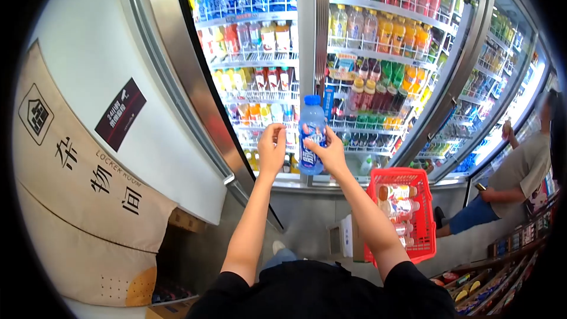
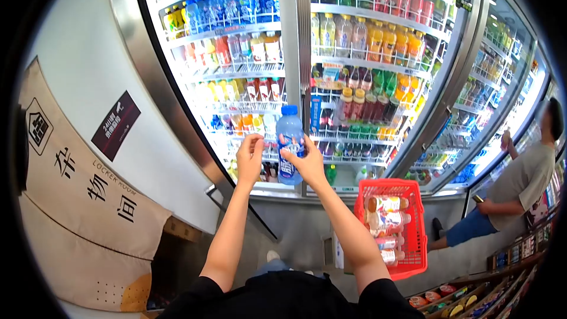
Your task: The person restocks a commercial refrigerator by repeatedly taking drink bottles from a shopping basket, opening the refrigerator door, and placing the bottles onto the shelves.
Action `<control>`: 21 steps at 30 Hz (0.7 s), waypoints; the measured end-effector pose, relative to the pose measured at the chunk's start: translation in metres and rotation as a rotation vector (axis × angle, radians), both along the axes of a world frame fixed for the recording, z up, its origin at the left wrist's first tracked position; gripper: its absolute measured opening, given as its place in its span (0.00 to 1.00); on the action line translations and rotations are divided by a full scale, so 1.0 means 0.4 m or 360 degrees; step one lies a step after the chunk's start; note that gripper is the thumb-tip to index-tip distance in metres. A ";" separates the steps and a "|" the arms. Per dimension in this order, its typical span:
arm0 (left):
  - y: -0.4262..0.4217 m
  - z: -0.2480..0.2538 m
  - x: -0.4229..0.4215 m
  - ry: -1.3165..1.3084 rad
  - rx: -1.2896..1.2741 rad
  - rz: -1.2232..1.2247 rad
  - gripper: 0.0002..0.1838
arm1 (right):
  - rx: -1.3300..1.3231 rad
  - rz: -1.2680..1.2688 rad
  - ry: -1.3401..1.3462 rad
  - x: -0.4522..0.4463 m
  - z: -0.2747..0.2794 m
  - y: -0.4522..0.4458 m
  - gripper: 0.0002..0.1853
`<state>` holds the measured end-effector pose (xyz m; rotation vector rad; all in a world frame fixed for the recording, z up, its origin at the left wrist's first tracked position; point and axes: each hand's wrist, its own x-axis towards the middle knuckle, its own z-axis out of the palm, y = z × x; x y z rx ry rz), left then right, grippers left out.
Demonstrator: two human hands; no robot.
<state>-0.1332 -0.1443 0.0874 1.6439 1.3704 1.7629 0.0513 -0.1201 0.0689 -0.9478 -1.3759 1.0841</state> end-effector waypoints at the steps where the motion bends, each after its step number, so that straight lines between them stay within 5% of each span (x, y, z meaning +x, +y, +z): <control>1: 0.065 -0.015 -0.022 -0.0180 -0.0135 -0.0168 0.09 | 0.0018 0.0006 0.0003 0.002 0.003 0.006 0.43; 14: 0.110 -0.012 -0.119 -0.0602 -0.0385 -0.0184 0.17 | 0.0072 0.0168 0.0141 -0.160 0.133 0.054 0.40; 21: -0.003 0.023 -0.207 -0.0505 -0.0533 -0.0281 0.25 | 0.0130 0.0156 0.0038 -0.296 0.052 0.134 0.44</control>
